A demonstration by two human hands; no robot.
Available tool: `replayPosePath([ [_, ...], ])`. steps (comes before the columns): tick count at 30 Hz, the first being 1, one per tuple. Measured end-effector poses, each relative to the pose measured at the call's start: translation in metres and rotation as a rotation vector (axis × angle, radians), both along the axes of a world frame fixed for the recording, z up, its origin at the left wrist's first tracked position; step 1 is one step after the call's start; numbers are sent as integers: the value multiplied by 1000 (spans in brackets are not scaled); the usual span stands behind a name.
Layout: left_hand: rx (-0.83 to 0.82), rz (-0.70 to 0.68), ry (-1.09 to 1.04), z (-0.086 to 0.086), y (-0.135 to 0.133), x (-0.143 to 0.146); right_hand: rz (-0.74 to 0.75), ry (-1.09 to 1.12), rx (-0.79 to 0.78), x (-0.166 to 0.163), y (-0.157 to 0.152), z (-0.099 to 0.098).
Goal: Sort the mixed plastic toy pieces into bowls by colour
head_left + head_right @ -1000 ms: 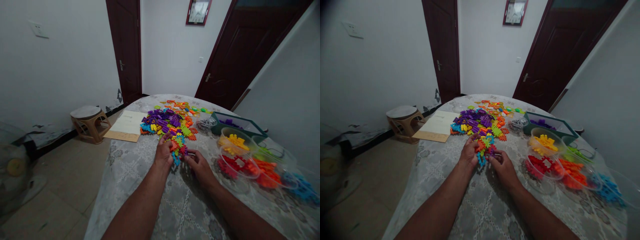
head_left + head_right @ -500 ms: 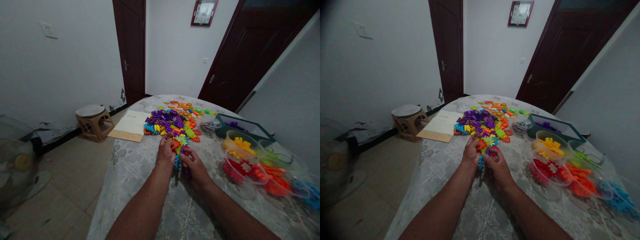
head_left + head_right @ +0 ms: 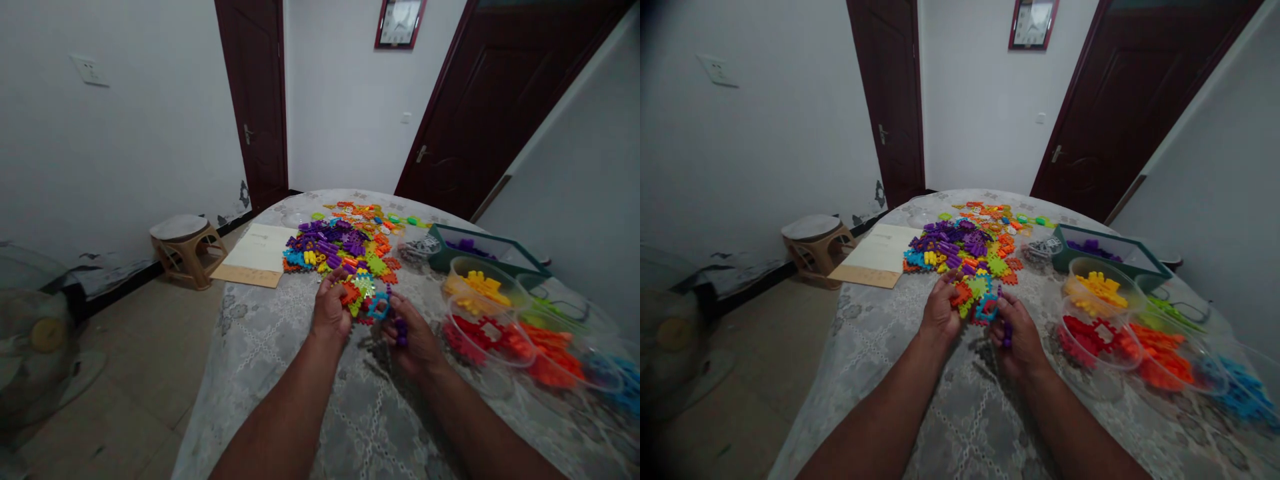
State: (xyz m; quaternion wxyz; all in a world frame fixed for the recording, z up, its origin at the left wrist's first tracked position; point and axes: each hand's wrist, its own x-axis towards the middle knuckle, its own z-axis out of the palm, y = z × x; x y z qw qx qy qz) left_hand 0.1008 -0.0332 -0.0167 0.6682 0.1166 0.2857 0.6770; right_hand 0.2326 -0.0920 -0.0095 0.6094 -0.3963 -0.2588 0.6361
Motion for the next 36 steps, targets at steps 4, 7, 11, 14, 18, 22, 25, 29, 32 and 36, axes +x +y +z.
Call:
replayPosePath([
  [4,1,-8,104,-1,-12,16,-116,-26,41,-6,8,-7],
  [7,1,6,162,-2,-15,20,-134,-125,44,-11,12,-15],
  [11,11,-62,103,-4,-14,19,-115,-229,30,-13,15,-21],
  [14,39,-91,46,-5,-14,22,-127,-340,44,-13,17,-24],
  [18,72,-115,20,-5,-16,26,-178,-585,123,-11,19,-26],
  [22,64,-157,91,-3,-19,25,-156,-746,210,-6,18,-21],
  [25,67,-187,119,-2,-19,21,-75,-851,304,-1,16,-16],
  [29,60,-180,128,-1,-14,13,-25,-932,408,5,9,-7],
  [32,57,-136,56,1,-7,6,-93,-981,351,13,0,4],
  [36,71,-79,6,6,1,-5,293,-1130,341,29,-16,20],
])
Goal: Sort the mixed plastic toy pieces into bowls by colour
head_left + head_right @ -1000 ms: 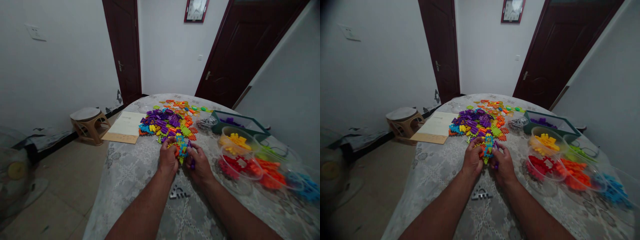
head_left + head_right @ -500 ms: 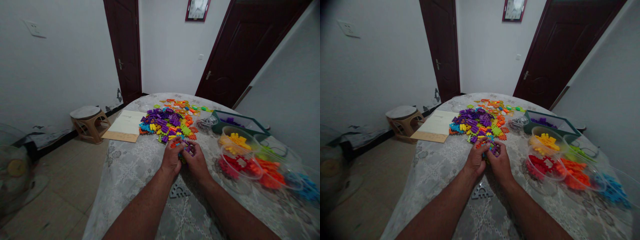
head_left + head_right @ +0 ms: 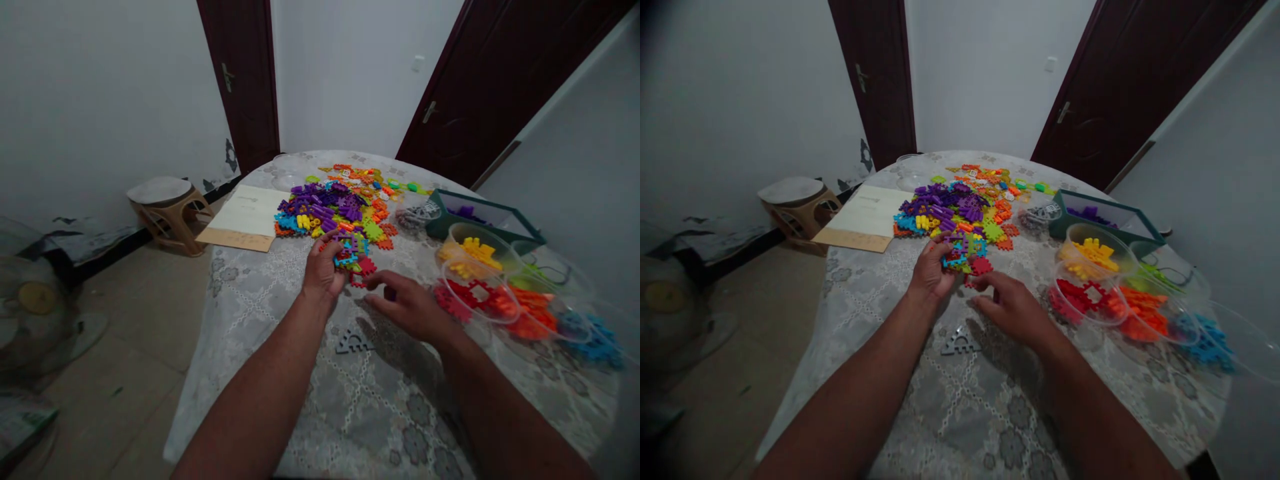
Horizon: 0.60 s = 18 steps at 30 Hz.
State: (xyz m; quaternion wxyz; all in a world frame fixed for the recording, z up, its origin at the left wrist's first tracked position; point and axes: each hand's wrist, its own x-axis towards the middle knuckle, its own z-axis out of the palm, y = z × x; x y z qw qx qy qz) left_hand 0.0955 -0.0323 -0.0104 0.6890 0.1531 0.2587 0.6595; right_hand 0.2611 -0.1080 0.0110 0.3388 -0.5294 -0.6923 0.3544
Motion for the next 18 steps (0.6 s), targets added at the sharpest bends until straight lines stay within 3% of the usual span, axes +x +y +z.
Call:
replayPosePath([
  [3,20,-5,5,3,1,-5,330,-267,-48,3,-12,6],
  [6,10,-26,26,5,0,-6,467,-490,-50,-4,-21,9],
  [18,0,-24,69,11,0,-7,579,-503,-11,-10,-26,10],
])
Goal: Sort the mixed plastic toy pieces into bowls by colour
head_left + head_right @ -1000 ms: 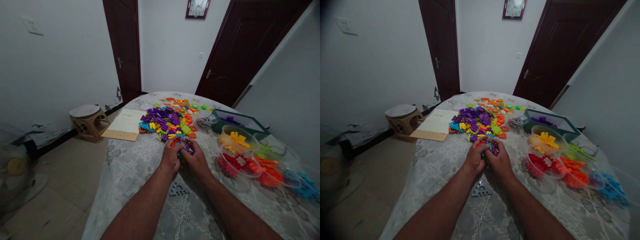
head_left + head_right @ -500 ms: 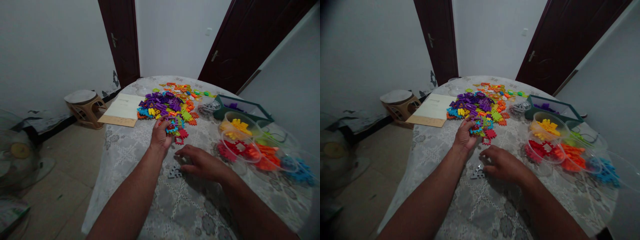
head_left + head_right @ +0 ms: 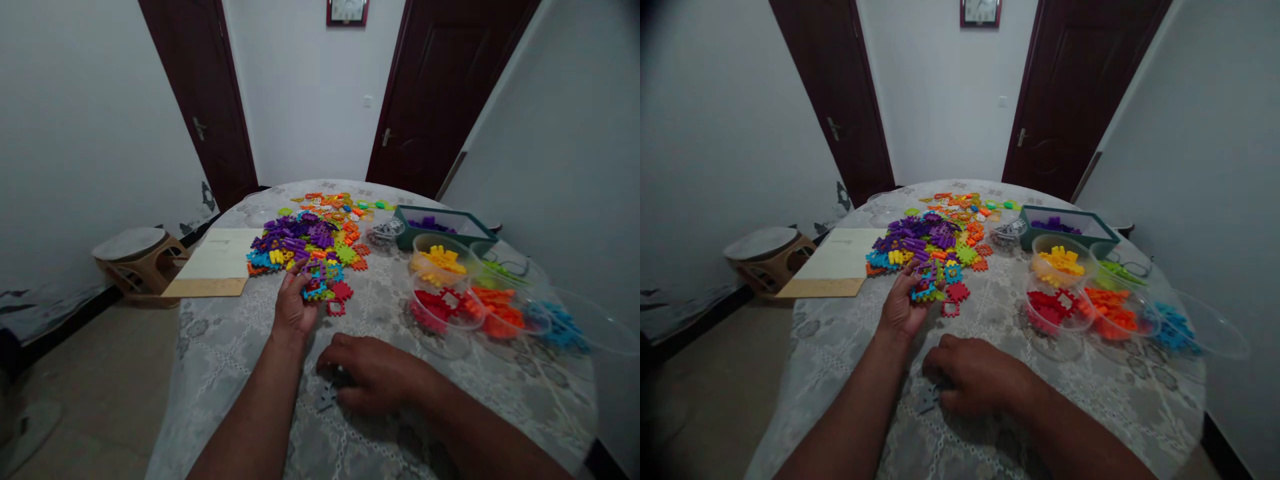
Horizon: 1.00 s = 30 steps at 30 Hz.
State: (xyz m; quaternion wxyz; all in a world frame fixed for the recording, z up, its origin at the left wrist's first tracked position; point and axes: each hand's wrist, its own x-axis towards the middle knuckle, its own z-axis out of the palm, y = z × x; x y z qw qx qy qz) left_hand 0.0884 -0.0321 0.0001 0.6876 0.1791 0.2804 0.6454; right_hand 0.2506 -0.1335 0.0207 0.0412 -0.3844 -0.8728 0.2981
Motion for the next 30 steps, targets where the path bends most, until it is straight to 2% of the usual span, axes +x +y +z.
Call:
replayPosePath([
  [6,9,-4,19,1,1,-2,-11,-25,43,2,2,-4],
  [10,33,4,27,1,2,-4,-119,218,9,12,15,-2],
  [12,43,2,26,2,2,-5,-255,394,7,18,24,-1],
  [15,51,-50,42,5,0,-8,-617,620,74,25,38,-4],
  [17,58,-147,73,7,-3,-9,-825,673,208,29,46,-10],
  [19,58,-282,111,8,-8,-7,-905,634,381,32,50,-16],
  [21,45,-405,152,9,-14,-4,-876,550,521,34,51,-21],
  [23,39,-498,182,8,-20,0,-798,476,587,36,50,-24],
  [27,31,-592,209,5,-25,4,-620,411,548,38,48,-24],
  [30,27,-598,226,3,-24,4,-528,499,480,41,50,-23],
])
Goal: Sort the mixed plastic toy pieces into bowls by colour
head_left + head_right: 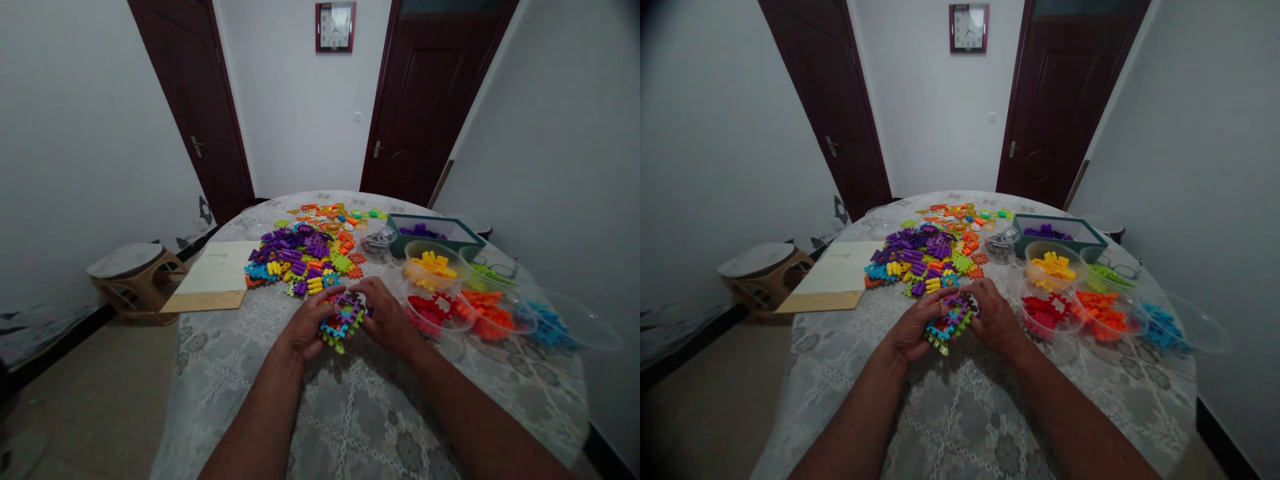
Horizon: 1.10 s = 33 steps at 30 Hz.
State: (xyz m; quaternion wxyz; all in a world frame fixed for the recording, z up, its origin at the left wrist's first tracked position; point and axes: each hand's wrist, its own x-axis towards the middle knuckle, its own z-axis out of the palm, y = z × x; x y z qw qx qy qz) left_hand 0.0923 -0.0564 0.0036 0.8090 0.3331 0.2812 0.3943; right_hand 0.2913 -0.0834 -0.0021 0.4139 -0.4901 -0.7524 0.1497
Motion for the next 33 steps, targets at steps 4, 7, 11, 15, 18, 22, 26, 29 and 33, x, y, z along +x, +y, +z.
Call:
replayPosePath([
  [4,-21,44,-15,-2,4,-3,-19,296,-121,0,6,1],
  [7,-42,98,-60,-5,8,-4,-181,713,-329,-2,10,0],
  [11,-28,203,-117,-7,14,-5,-248,1255,-839,-5,13,1],
  [15,-38,317,-161,-7,19,-5,-153,1431,-1081,-12,9,3],
  [18,-54,359,-197,-5,21,-6,-87,1397,-1004,-20,4,3],
  [22,-75,357,-197,-1,20,-6,-10,1189,-836,-24,-7,10],
  [26,-64,360,-144,3,17,-4,50,930,-801,-9,-25,26],
  [29,-60,352,-116,3,15,-3,122,710,-804,18,-33,40],
  [33,-45,326,-82,0,13,0,79,435,-757,72,-12,62],
])
